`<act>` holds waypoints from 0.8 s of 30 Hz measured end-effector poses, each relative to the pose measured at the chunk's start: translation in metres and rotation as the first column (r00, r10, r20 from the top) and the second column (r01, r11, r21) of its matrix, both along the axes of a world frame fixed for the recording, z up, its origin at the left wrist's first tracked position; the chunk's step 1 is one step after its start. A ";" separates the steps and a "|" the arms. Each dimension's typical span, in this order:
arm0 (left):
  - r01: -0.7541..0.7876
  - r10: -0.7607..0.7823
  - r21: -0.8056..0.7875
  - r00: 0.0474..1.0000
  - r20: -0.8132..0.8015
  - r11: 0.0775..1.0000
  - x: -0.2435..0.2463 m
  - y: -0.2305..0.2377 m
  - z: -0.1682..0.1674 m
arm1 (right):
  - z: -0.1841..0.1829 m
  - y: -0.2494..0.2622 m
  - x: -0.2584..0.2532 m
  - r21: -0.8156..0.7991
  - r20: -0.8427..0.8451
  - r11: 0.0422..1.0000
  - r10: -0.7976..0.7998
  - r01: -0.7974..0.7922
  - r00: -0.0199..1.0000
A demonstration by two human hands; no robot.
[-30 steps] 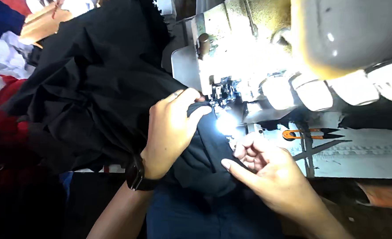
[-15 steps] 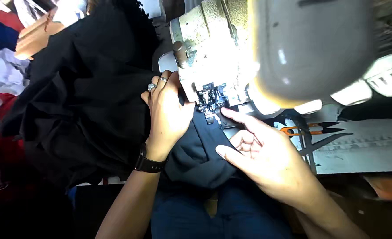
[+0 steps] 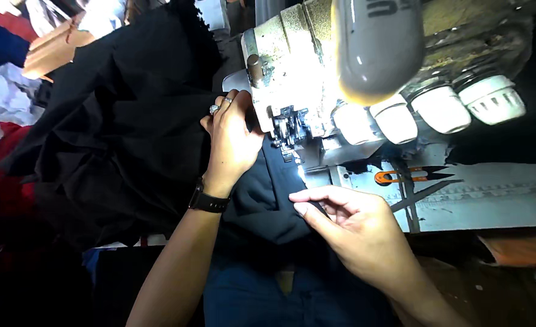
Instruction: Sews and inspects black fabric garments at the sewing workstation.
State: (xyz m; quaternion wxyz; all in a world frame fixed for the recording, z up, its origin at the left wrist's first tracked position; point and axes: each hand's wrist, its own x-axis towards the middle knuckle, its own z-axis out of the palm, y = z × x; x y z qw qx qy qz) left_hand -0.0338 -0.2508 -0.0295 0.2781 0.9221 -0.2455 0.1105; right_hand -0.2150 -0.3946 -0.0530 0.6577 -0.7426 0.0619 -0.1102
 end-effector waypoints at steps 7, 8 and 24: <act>-0.020 0.020 -0.021 1.000 -0.020 1.000 0.022 -0.005 0.006 | 0.000 -0.001 0.020 -0.032 0.012 0.999 -0.039 0.039 0.999; -0.020 0.020 -0.034 1.000 -0.009 0.999 0.025 -0.005 0.006 | 0.000 -0.001 0.023 -0.051 0.009 0.997 -0.052 0.053 0.999; 0.392 -0.381 -0.196 0.920 0.093 0.899 -0.083 0.132 0.006 | 0.025 -0.005 0.004 -0.423 -0.134 0.902 -0.158 0.088 0.978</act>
